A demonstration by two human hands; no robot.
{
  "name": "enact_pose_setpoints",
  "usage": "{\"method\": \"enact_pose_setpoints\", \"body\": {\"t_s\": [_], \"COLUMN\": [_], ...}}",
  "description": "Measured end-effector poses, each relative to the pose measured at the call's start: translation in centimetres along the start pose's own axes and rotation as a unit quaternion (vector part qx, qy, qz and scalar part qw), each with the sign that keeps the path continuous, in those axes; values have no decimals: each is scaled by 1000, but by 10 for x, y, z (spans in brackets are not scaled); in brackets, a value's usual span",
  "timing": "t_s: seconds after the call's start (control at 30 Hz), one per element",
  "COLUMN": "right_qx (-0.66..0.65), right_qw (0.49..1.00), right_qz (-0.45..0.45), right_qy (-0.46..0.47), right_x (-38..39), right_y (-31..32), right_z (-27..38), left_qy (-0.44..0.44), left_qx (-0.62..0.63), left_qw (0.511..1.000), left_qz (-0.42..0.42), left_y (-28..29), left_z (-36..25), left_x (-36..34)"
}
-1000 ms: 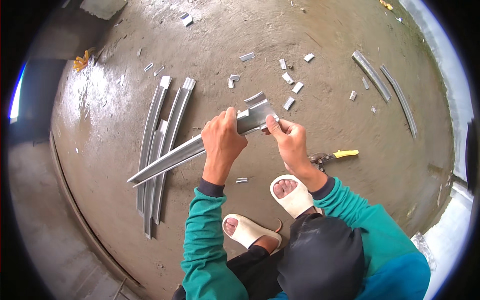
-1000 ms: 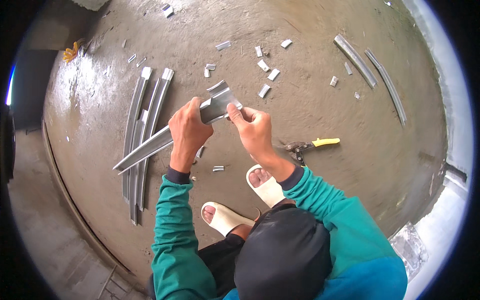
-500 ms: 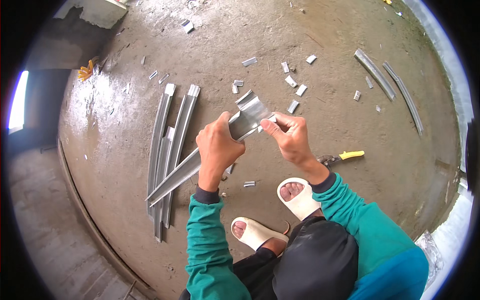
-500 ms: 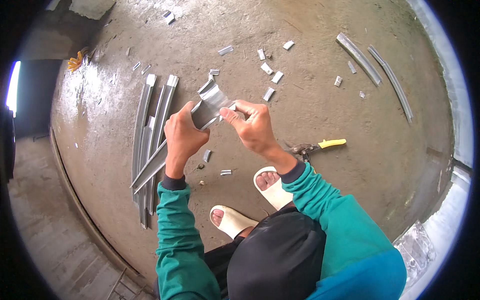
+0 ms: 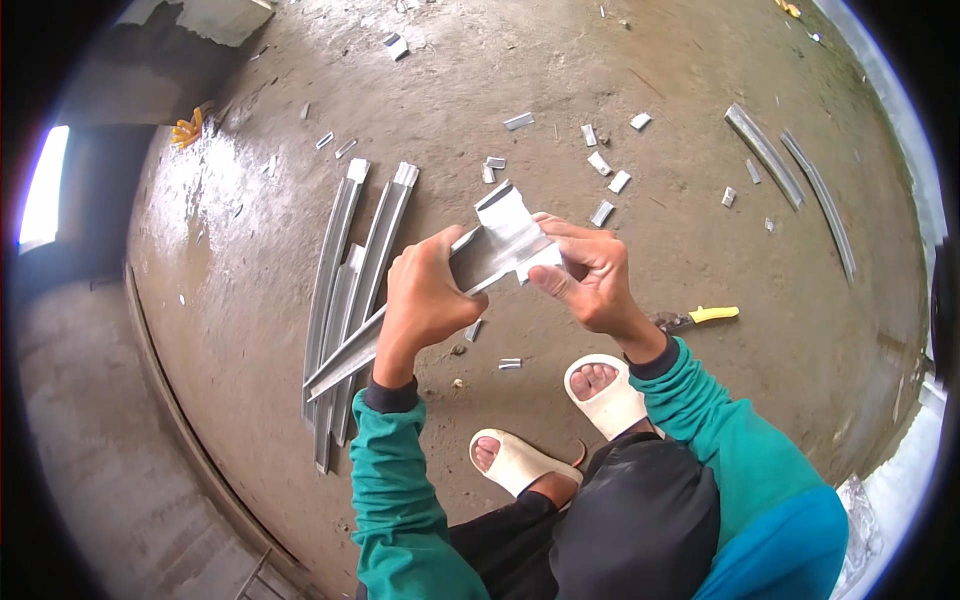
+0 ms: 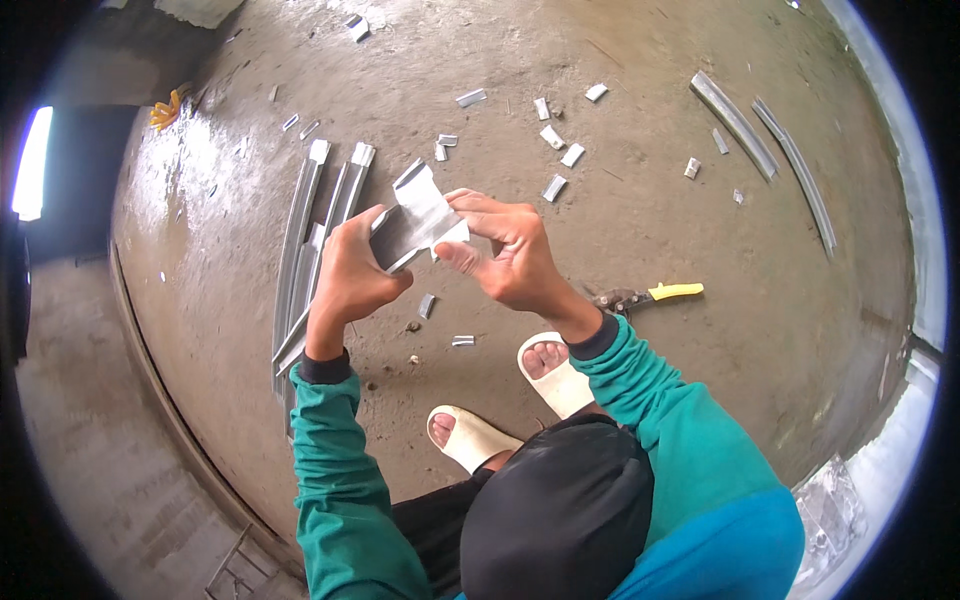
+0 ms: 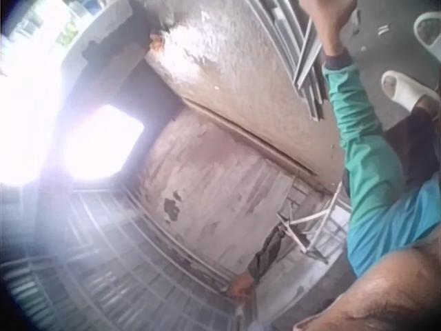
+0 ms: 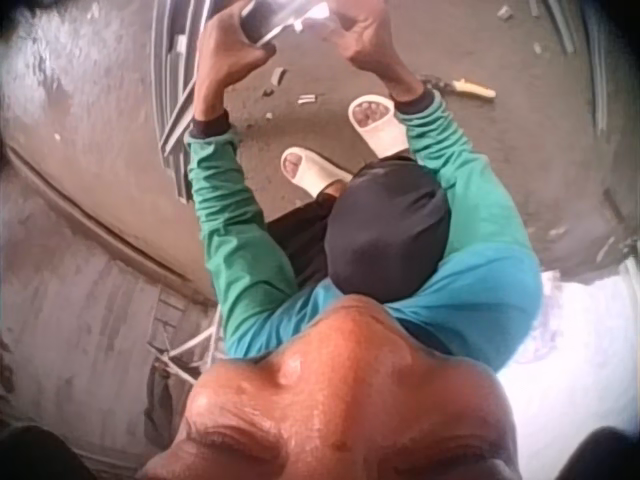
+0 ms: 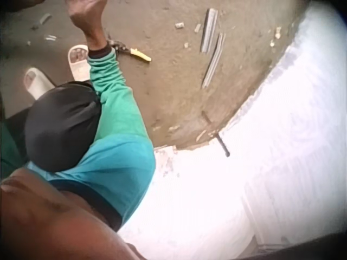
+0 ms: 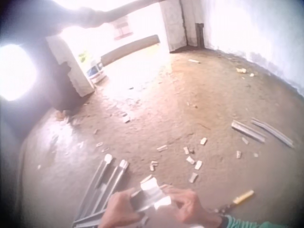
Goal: The person cuts several metal studs using aviation snips, measuring and trimming the ends to create notches and tabs.
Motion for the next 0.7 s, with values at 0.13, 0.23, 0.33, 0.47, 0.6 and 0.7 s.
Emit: {"method": "enact_pose_setpoints", "body": {"t_s": [0.13,0.23,0.33,0.47,0.6,0.7], "right_qx": [-43,-65,271,559,601,610], "right_qw": [977,985,921,704,579,573], "right_qz": [-26,-17,164,360,444,435], "right_qy": [-209,-158,-226,-250,-327,-331], "right_x": [24,49,96,182,222,227], "right_y": [-4,10,58,147,174,172], "right_z": [-23,-35,-25,-4,5,15], "left_qy": [35,29,-18,-56,-58,-11], "left_qx": [-70,-94,-74,-36,-43,-73], "left_qw": [991,984,990,992,988,978], "left_qz": [-106,-146,-121,-107,-140,-194], "left_y": [-12,-20,-7,-15,-30,-27], "left_z": [9,16,16,19,35,55], "left_x": [-1,0,7,25,54,69]}}
Point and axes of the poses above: each hand's wrist, its own x-axis away from the middle knuckle, its own y-axis out of the back of the hand, z = x × y, the point moved 5 cm from there along -x, towards the middle knuckle, and after that the axes turned 11 degrees about y, right-handed, at the moved point
